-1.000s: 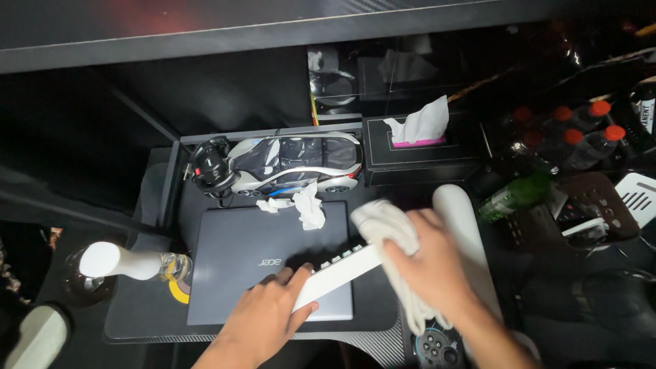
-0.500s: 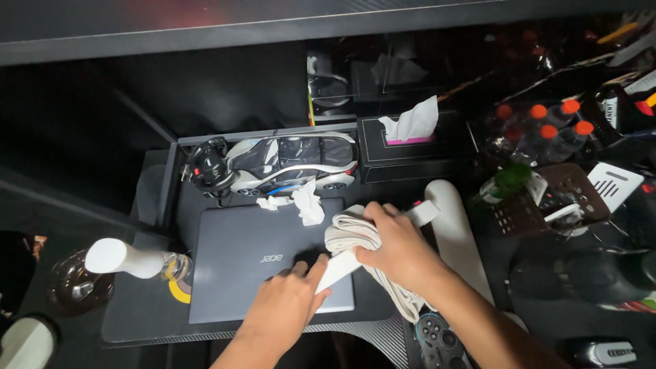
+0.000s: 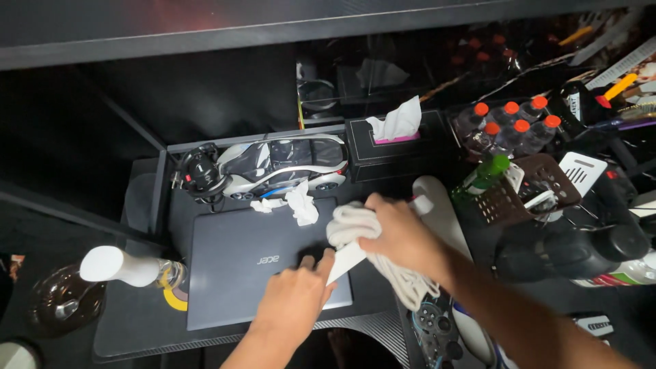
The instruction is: Cleaning a mechanical keyboard using a cleaning spray and a cloth.
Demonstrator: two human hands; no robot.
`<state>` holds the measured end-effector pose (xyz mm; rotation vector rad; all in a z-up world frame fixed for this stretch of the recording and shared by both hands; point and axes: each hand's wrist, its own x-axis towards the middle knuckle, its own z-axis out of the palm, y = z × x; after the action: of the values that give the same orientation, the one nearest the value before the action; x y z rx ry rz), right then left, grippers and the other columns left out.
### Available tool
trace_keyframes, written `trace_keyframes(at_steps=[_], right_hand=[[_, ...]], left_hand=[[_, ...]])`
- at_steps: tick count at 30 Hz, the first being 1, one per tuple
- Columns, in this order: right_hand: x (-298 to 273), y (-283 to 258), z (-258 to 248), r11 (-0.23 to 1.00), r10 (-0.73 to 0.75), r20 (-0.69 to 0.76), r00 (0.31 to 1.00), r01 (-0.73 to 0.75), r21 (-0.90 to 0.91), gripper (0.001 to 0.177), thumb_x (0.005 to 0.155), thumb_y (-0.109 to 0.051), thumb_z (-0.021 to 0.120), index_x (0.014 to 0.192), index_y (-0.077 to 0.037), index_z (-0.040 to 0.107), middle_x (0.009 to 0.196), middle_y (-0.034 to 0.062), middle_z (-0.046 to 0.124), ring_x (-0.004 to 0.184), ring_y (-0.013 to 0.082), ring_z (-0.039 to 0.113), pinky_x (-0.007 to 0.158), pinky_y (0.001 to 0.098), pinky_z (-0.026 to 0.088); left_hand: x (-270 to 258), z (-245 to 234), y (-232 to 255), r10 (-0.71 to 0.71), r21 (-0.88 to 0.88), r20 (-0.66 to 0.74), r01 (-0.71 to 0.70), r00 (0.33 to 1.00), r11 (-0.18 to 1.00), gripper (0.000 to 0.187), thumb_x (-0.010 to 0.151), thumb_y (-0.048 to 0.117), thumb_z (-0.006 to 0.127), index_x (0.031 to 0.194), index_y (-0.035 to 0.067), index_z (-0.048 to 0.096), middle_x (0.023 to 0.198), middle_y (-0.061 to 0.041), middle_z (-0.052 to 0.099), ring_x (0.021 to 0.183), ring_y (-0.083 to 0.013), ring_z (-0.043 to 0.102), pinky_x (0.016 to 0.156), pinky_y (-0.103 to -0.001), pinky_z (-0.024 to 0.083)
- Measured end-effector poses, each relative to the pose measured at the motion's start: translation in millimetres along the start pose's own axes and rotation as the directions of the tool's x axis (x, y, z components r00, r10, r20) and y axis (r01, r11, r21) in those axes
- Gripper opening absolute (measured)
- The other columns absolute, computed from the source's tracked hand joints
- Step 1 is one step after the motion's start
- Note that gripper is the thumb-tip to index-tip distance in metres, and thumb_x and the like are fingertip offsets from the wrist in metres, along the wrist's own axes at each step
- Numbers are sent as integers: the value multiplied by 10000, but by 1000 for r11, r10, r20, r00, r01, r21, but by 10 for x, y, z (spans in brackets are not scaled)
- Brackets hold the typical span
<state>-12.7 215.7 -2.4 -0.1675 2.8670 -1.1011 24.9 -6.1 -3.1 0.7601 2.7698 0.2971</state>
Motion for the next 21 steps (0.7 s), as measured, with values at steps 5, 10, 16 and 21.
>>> trace_keyframes(at_steps=[5,10,16,21], right_hand=[[32,-44,-95,996,19,-5,1000,-19,-92,448,698,-232,855,986,4,605,983,218,734,958,394,723,806,445,564],[9,-25,-156,996,58,3,998,-58,-70,455,700,-223,842,1005,2,589,963,222,738,948,384,738,811,437,570],[0,21,-132,996,-13,-45,999,9,-85,464,704,-221,848,1006,14,587,986,245,722,963,415,703,810,468,552],[27,87,-49,995,-23,-5,1000,22,-95,536,650,-221,870,1045,5,586,994,258,711,963,412,699,817,456,557]], left_hand=[[33,-73,49,10,24,2,-10,1000,1000,528,901,303,722,1332,80,514,1005,-159,684,790,-368,731,658,-456,596],[63,-87,105,7,23,13,-7,1000,1000,552,910,302,701,1376,92,491,1026,-161,684,801,-373,732,670,-464,597],[57,-83,127,-7,24,49,5,999,1000,556,924,304,690,1385,86,470,1046,-161,677,820,-361,735,676,-458,602],[41,-79,143,-4,58,63,0,998,998,559,936,308,682,1407,94,471,1058,-161,675,833,-362,733,678,-462,599]])
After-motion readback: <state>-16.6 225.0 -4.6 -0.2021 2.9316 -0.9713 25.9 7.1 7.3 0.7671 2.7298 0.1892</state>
